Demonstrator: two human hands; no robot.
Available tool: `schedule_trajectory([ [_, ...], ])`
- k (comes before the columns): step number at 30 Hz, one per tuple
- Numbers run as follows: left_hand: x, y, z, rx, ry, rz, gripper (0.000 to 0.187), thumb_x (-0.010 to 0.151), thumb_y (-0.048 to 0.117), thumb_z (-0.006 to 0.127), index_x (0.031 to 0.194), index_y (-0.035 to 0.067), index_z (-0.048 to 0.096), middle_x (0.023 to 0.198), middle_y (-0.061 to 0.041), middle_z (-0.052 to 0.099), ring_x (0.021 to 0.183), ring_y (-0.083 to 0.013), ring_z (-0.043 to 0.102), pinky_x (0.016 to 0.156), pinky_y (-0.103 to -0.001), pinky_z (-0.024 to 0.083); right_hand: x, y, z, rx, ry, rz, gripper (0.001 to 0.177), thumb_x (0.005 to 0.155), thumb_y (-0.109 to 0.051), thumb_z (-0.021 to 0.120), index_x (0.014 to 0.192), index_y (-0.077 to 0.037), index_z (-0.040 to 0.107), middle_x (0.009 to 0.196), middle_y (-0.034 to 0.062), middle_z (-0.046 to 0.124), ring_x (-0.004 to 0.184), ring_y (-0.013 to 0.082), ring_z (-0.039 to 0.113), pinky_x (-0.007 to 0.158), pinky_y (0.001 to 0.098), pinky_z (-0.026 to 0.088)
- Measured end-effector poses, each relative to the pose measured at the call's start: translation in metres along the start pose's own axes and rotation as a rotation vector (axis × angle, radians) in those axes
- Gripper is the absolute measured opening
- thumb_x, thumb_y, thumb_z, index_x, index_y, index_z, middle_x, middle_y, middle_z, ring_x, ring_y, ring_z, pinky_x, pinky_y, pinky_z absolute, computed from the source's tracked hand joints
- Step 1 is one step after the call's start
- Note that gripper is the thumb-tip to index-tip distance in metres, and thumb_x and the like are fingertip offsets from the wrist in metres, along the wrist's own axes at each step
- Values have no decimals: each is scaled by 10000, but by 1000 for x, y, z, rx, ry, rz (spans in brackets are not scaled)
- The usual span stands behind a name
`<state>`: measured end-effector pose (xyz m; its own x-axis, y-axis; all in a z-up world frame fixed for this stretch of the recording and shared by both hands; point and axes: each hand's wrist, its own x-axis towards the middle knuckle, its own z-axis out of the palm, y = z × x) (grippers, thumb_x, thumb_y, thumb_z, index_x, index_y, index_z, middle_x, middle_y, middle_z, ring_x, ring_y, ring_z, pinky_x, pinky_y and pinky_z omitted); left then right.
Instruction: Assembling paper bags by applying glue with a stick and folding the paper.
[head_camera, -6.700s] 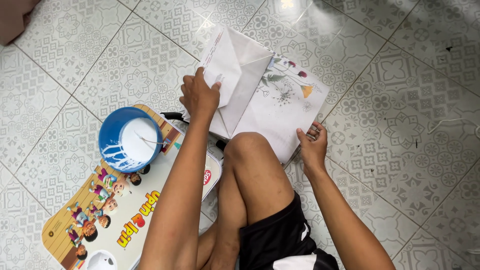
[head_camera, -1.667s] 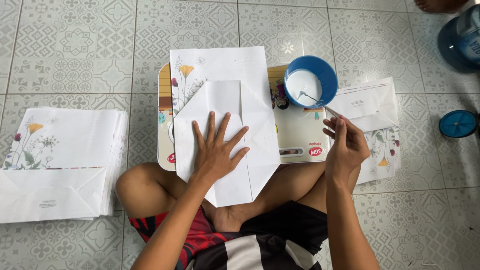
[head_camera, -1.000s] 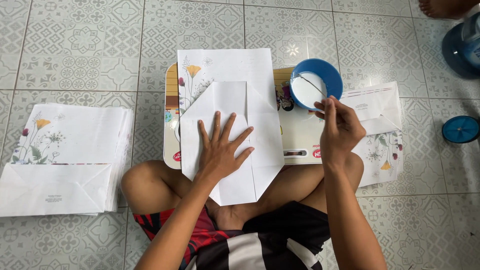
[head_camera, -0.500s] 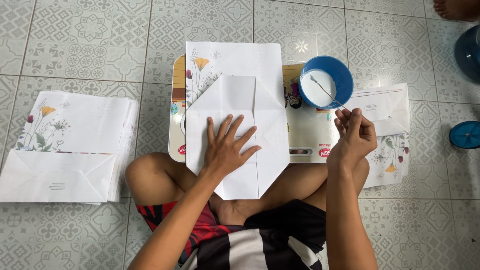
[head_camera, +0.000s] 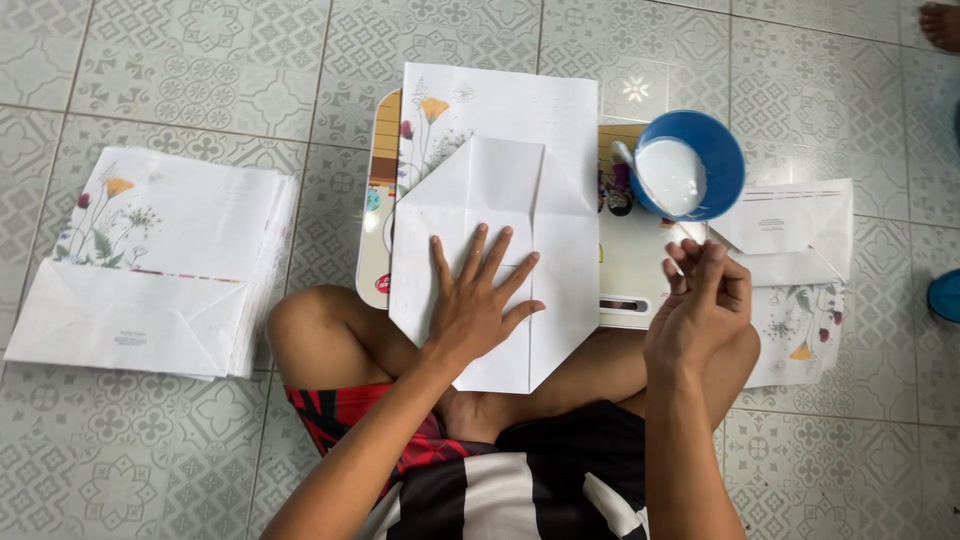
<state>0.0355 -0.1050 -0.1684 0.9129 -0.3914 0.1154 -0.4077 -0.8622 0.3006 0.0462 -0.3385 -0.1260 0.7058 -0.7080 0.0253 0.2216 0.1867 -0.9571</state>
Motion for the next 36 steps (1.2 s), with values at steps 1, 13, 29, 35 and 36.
schedule_trajectory([
  [1,0,-1,0,2,-1,-11,639,977,694,363,1476,322,506,1576,-154,412,1507,-392,272,1072,-847,16,-10,0,11,-1,-9,6,170,1046,-236,674,1008,-75,634,967,123,745,875,185,800,739,218,693],
  [13,-3,-3,2,-8,59,-42,531,1007,623,381,1333,275,614,1568,-116,427,1511,-352,281,1102,-826,65,-86,6,98,-233,-478,224,170,1004,-161,708,950,-2,685,915,203,760,843,249,789,749,376,673],
  [29,-2,-4,7,-20,56,-51,495,1014,581,387,1407,333,556,1561,-102,447,1512,-339,290,1112,-820,28,-71,17,104,-262,-527,125,178,1036,-157,675,987,14,672,948,187,759,887,241,780,793,380,669],
  [35,-2,-3,5,-17,43,-44,523,1016,610,362,1435,351,535,1562,-107,448,1508,-345,302,1098,-825,23,-55,18,102,-263,-519,57,177,1053,-171,662,1004,-1,667,965,189,757,912,260,784,807,393,667],
  [36,-2,-3,2,-21,35,-47,526,1014,611,367,1436,348,537,1563,-109,450,1510,-342,300,1098,-822,11,-52,18,101,-260,-513,39,174,1057,-174,657,1003,-8,666,964,179,756,917,257,784,810,391,668],
])
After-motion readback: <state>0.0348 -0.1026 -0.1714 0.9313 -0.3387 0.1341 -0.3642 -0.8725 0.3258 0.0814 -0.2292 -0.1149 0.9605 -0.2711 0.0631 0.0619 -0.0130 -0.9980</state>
